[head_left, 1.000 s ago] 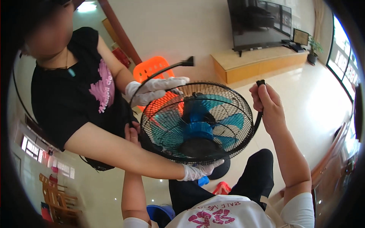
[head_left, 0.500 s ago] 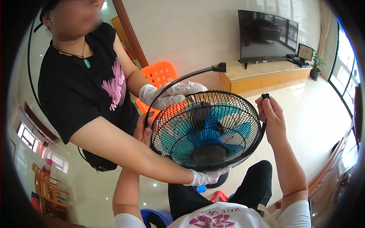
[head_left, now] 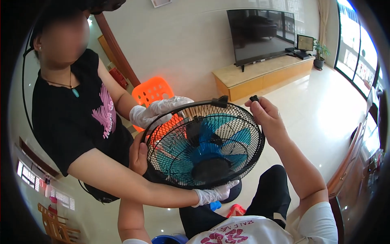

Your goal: Repairing or reassembling the cage of an electric floor fan.

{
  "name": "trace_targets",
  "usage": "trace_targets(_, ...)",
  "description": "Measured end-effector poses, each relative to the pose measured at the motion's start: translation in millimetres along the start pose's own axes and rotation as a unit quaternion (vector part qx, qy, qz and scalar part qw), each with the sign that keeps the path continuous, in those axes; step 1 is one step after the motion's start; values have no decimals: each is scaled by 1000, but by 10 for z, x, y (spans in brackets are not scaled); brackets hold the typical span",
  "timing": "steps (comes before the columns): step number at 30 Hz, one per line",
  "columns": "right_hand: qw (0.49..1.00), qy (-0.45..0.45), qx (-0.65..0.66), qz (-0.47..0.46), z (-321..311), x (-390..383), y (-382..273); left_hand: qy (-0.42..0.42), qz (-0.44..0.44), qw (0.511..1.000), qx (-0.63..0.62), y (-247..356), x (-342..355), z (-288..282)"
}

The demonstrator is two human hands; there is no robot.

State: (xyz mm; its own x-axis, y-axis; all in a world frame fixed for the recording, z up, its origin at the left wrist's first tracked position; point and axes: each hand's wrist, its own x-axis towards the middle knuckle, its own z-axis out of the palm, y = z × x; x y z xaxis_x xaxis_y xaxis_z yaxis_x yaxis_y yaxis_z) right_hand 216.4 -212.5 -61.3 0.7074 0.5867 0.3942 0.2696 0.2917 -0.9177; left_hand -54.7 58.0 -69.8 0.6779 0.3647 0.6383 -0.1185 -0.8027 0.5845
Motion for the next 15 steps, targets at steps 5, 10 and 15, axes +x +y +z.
trace_targets(5, 1000, -6, -27, 0, 15, 3, -32, 42, -48, 997, -51, 88, -13, 95)
trace_targets(10, 1000, -3, -24, -1, 6, 16, -12, 82, -91, 978, -171, 77, 28, 79)
trace_targets(15, 999, -9, -40, 31, -29, 24, -31, 89, -107, 967, -213, 168, 71, 82)
